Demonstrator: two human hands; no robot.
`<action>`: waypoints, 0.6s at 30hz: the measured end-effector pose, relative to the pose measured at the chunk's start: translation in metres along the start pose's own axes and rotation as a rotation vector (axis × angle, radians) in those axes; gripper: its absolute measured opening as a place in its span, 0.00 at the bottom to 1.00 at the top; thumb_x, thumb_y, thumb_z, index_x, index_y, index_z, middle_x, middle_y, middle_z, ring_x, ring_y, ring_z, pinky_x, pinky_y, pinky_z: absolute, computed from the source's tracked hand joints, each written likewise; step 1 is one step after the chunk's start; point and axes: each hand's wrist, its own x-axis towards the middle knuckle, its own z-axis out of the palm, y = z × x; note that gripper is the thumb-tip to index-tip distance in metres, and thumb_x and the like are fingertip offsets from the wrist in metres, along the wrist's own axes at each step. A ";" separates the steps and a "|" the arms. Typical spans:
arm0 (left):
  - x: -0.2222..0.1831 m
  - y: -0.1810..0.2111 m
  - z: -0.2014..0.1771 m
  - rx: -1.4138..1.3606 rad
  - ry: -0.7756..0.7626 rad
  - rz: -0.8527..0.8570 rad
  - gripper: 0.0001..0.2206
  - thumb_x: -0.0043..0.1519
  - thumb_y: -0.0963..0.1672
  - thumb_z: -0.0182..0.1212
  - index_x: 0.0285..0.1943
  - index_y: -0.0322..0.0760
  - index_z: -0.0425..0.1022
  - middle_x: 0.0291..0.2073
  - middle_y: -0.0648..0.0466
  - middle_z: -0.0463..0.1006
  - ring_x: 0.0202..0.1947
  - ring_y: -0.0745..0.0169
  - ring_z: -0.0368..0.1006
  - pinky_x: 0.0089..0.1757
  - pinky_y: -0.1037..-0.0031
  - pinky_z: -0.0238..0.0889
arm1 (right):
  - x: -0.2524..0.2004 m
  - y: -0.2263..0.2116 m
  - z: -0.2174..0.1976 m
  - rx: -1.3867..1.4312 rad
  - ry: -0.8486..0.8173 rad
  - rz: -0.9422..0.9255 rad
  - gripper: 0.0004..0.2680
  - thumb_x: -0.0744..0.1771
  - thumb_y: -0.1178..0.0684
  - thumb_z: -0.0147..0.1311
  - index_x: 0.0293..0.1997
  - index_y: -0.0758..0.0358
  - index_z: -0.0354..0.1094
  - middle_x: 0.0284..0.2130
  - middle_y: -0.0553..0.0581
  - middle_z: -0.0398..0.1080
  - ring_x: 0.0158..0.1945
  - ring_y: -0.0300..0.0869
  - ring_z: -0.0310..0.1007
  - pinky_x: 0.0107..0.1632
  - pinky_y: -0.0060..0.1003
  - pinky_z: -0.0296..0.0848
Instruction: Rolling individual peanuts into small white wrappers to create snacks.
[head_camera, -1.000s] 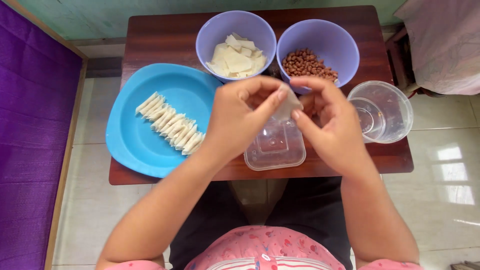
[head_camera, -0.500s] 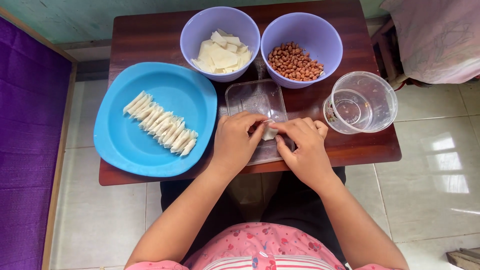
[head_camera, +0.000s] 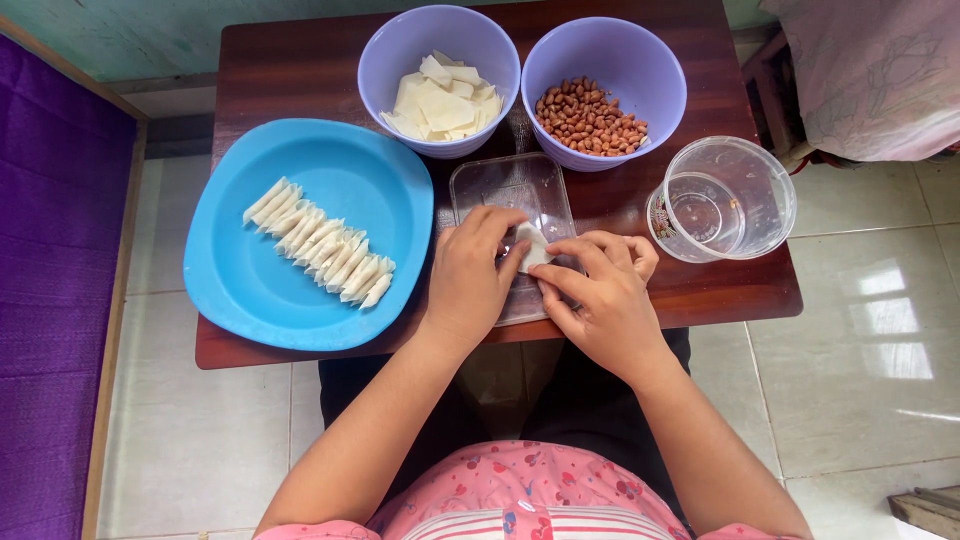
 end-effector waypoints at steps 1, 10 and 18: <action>0.000 -0.001 0.000 0.010 -0.004 0.010 0.06 0.61 0.42 0.67 0.45 0.47 0.79 0.38 0.62 0.75 0.38 0.60 0.78 0.43 0.69 0.64 | 0.001 -0.001 0.000 0.004 0.000 -0.010 0.05 0.65 0.53 0.59 0.42 0.47 0.77 0.46 0.47 0.73 0.53 0.46 0.68 0.57 0.46 0.54; -0.006 -0.009 0.007 0.117 -0.005 0.030 0.05 0.64 0.47 0.66 0.44 0.51 0.85 0.43 0.58 0.74 0.47 0.62 0.72 0.49 0.68 0.63 | -0.004 0.001 0.003 -0.060 -0.019 -0.046 0.05 0.65 0.54 0.56 0.43 0.49 0.75 0.45 0.47 0.73 0.56 0.44 0.66 0.63 0.53 0.44; -0.014 0.018 -0.028 0.139 -0.273 0.003 0.15 0.66 0.43 0.59 0.61 0.35 0.78 0.58 0.41 0.72 0.64 0.41 0.66 0.60 0.53 0.57 | -0.006 0.003 0.004 -0.050 -0.015 -0.054 0.05 0.65 0.53 0.55 0.42 0.48 0.74 0.45 0.46 0.73 0.56 0.42 0.67 0.64 0.53 0.42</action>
